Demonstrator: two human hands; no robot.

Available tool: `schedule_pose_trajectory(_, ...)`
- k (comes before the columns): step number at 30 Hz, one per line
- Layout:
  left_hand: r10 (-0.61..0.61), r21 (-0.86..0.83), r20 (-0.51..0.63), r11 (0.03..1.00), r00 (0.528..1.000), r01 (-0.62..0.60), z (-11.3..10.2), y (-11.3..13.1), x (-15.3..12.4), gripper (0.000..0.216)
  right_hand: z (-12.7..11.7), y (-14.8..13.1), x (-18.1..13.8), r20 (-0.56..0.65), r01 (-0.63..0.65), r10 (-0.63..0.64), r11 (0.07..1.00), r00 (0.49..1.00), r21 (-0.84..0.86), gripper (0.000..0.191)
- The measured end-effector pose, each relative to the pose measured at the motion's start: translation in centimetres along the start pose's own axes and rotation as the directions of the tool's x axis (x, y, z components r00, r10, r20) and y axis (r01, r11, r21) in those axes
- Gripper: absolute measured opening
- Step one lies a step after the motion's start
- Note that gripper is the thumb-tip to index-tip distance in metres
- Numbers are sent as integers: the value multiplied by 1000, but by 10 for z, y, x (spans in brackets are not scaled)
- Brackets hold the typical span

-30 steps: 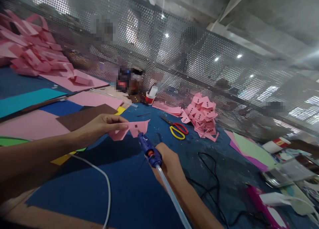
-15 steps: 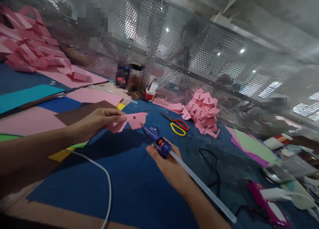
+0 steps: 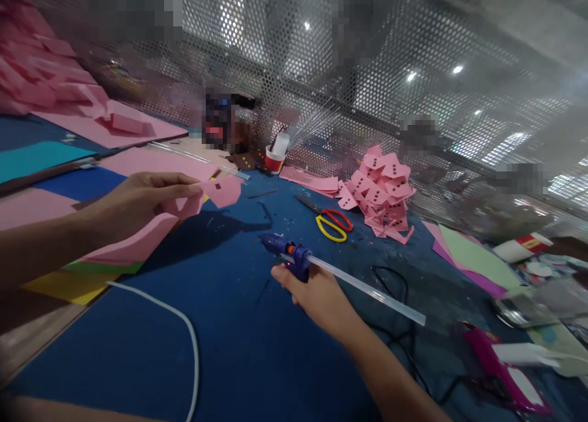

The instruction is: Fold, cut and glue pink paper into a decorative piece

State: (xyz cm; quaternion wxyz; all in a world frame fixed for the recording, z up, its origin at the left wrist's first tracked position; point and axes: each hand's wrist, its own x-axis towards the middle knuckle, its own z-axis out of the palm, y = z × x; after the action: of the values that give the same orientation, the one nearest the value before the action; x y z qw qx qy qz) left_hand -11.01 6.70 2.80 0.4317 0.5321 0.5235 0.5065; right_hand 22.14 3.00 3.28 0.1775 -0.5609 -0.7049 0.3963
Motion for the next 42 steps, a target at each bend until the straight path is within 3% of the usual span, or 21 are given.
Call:
schedule_pose_trajectory(7, -7, 60, 3, 998, 1000, 7, 5, 3, -5, 23, -2, -4, 6, 51, -48, 52, 995, 997, -85, 40)
schedule_pose_trajectory(17, -3, 10, 28, 1000, 1000, 2, 6, 3, -4, 22, -2, -4, 14, 75, -71, 83, 987, 994, -147, 46)
schedule_pose_trajectory(37, -1, 5, 68, 1000, 998, 0, 9, 12, -9, 22, 1, 2, 10, 31, -38, 40, 997, 999, -61, 43)
schedule_pose_trajectory(42, -32, -31, 8, 999, 999, 32, 10, 8, -7, 23, 3, -2, 1, -21, -49, 49, 998, 999, -43, 43)
